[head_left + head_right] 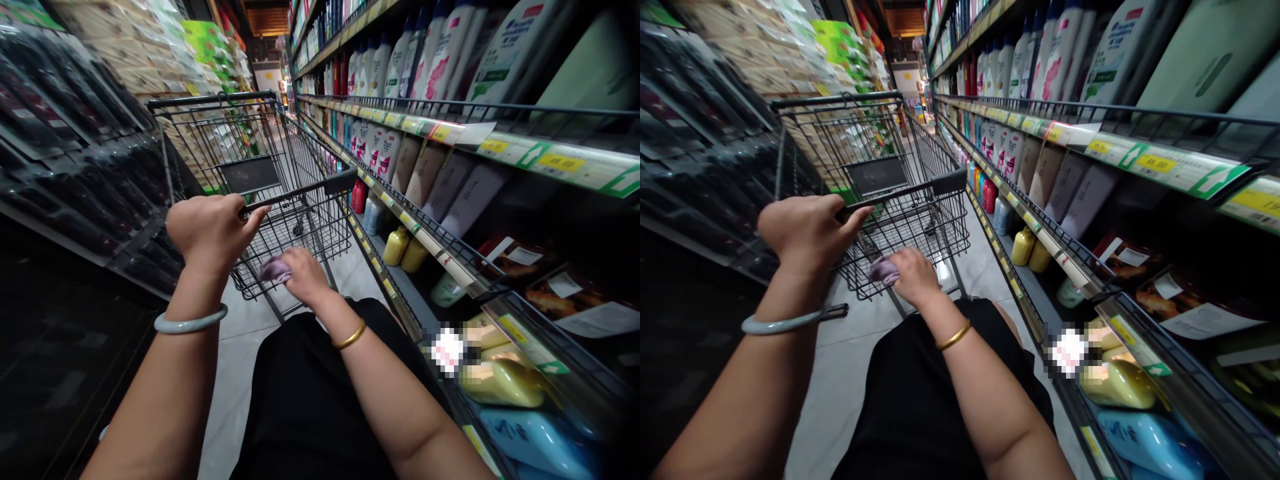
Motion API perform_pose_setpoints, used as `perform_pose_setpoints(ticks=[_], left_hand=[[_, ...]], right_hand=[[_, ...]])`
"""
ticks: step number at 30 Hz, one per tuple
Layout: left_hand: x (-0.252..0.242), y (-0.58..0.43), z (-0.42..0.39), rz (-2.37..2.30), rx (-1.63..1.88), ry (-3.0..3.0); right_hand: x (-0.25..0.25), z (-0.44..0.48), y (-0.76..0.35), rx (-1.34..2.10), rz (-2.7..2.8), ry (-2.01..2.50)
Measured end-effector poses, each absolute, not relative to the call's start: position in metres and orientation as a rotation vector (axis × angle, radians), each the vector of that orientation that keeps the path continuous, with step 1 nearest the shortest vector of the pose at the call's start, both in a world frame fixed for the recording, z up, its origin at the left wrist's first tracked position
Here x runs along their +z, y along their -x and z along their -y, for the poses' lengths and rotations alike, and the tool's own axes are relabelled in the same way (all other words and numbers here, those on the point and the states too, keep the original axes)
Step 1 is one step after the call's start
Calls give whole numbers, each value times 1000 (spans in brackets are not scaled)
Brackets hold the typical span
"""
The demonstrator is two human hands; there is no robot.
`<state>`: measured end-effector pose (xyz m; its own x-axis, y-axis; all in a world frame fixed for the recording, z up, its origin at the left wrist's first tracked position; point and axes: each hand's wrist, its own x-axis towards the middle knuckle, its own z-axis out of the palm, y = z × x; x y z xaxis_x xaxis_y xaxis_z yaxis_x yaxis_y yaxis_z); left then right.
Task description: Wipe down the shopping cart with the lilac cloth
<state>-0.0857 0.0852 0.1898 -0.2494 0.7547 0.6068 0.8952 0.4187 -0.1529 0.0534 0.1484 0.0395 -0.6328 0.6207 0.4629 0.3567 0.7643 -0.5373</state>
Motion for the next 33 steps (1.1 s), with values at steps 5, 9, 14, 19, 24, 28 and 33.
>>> perform_pose_setpoints(ticks=[5, 9, 14, 19, 24, 28, 33], left_hand=[[190, 86, -84, 2071, -287, 1394], [189, 86, -84, 2065, -281, 1383], [188, 91, -83, 2056, -298, 1392], [189, 93, -83, 2038, -299, 1398], [189, 92, -84, 2035, -308, 1397], [189, 93, -83, 2045, -294, 1388], [190, 95, -82, 2047, -340, 1444]], right_hand=[[47, -169, -71, 543, 1983, 1018], [43, -146, -56, 547, 2061, 940], [37, -155, -57, 588, 2053, 962], [40, -195, -89, 557, 1581, 1183], [37, -171, -70, 597, 1759, 1079], [35, -166, -60, 660, 1847, 995], [40, -204, -90, 672, 1458, 1186]])
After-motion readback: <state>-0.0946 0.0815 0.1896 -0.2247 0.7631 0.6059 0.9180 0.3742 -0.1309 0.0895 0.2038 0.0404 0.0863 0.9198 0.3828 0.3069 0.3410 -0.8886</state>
